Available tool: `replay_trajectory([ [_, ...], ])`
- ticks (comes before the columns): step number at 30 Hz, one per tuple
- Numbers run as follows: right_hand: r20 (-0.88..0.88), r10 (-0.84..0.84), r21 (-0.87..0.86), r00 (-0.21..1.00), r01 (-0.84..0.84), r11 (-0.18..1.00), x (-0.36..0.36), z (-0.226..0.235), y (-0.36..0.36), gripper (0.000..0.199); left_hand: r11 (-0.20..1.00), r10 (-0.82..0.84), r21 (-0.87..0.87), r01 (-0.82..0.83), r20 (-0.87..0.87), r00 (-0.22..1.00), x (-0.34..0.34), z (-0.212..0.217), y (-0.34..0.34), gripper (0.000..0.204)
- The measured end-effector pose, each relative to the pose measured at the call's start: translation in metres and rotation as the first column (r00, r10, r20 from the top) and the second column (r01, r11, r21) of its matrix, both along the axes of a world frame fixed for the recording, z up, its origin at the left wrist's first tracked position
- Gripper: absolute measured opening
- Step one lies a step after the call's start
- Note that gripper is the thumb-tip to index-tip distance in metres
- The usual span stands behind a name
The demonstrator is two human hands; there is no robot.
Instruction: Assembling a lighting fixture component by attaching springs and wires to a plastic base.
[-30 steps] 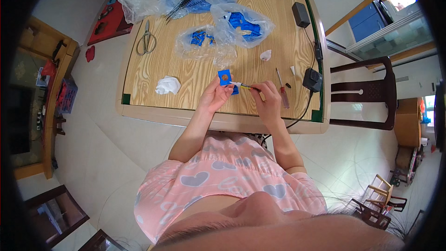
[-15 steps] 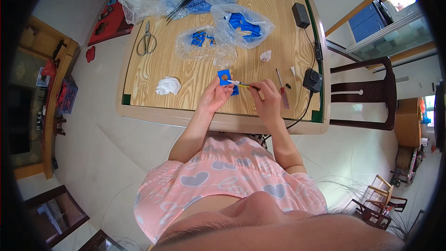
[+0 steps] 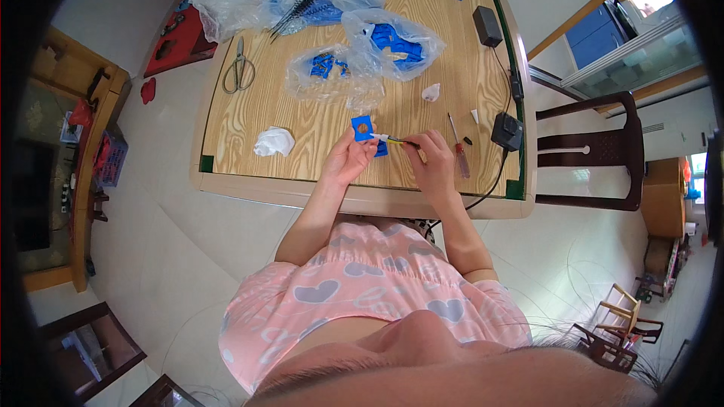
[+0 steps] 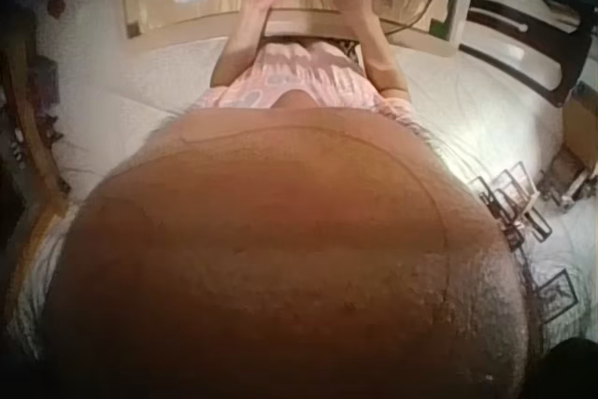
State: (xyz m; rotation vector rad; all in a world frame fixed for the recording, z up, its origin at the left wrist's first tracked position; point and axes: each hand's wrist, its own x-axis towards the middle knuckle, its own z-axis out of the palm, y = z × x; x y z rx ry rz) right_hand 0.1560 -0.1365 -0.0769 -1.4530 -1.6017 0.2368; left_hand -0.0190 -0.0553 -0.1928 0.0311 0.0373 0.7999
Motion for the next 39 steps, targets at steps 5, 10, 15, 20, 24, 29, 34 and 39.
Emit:
replay_trajectory([
  [5,-0.039,0.003,0.004,0.999,-0.003,1.000,-0.001,0.002,0.001,0.009,1.000,0.012,-0.028,-0.011,0.024,1.000,-0.002,-0.005,0.002,0.036],
  [10,-0.055,-0.005,0.020,0.998,0.006,1.000,-0.001,0.004,0.000,0.009,1.000,0.012,-0.021,-0.011,0.027,1.000,-0.001,0.003,0.000,0.037],
  [15,0.024,0.027,0.041,0.999,-0.028,0.999,-0.001,0.004,0.002,0.009,0.999,0.036,-0.012,-0.036,-0.009,0.999,-0.002,0.005,-0.001,0.036],
  [20,0.013,0.025,0.046,1.000,-0.025,0.999,-0.001,0.004,0.002,0.009,1.000,0.026,-0.013,-0.026,0.022,0.999,-0.002,0.002,-0.001,0.036],
  [24,0.005,0.035,0.050,0.999,-0.035,0.998,0.000,0.006,0.002,0.009,0.999,0.025,-0.022,-0.025,0.013,1.000,-0.001,0.004,0.000,0.037],
  [29,-0.005,0.035,0.045,0.999,-0.035,0.998,0.000,0.004,0.003,0.009,0.999,0.034,0.006,-0.034,-0.006,0.999,0.000,0.004,-0.001,0.038],
  [34,-0.009,0.038,0.050,0.999,-0.037,0.998,0.000,0.006,0.002,0.009,1.000,0.012,-0.020,-0.012,0.030,0.999,-0.002,-0.002,0.001,0.038],
  [39,0.009,0.041,0.047,0.999,-0.041,0.998,0.000,0.006,0.002,0.009,1.000,0.023,-0.018,-0.023,0.015,1.000,0.000,0.001,0.000,0.039],
])
